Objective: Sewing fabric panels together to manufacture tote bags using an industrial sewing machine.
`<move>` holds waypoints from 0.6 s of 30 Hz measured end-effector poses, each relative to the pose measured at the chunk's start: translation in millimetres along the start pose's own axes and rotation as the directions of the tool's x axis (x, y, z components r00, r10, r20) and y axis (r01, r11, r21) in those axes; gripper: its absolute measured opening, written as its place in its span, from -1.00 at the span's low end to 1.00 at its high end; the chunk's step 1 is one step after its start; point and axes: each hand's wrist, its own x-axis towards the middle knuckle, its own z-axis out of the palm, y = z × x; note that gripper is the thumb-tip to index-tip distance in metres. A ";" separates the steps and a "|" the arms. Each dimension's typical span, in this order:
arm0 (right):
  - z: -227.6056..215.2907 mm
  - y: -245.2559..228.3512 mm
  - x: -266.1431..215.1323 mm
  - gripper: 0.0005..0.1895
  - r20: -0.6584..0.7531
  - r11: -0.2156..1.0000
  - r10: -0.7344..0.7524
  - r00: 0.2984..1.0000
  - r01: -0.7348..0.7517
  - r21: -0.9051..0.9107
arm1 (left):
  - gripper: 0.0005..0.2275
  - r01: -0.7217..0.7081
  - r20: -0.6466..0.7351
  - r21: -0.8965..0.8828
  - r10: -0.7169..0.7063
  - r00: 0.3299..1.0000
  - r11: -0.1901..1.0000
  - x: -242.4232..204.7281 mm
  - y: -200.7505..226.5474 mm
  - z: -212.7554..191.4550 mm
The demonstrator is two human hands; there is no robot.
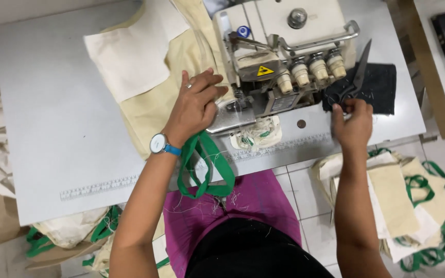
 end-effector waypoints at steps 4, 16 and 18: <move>18.1 32.3 15.8 -0.62 0.025 0.992 0.063 0.998 -0.060 -0.109 | -0.67 0.053 -0.114 0.050 -0.047 0.992 0.997 -2.1 6.4 4.5; -5.0 31.6 1.3 -0.81 0.645 -0.225 0.079 0.760 -0.617 0.754 | -0.56 0.401 0.196 0.143 -0.423 0.885 0.905 -6.3 67.5 -61.8; -18.7 -19.0 -44.0 -0.91 0.239 -0.285 -0.282 0.929 -0.319 0.904 | -0.58 0.470 0.225 0.124 -0.486 0.845 0.874 -11.9 61.2 -57.7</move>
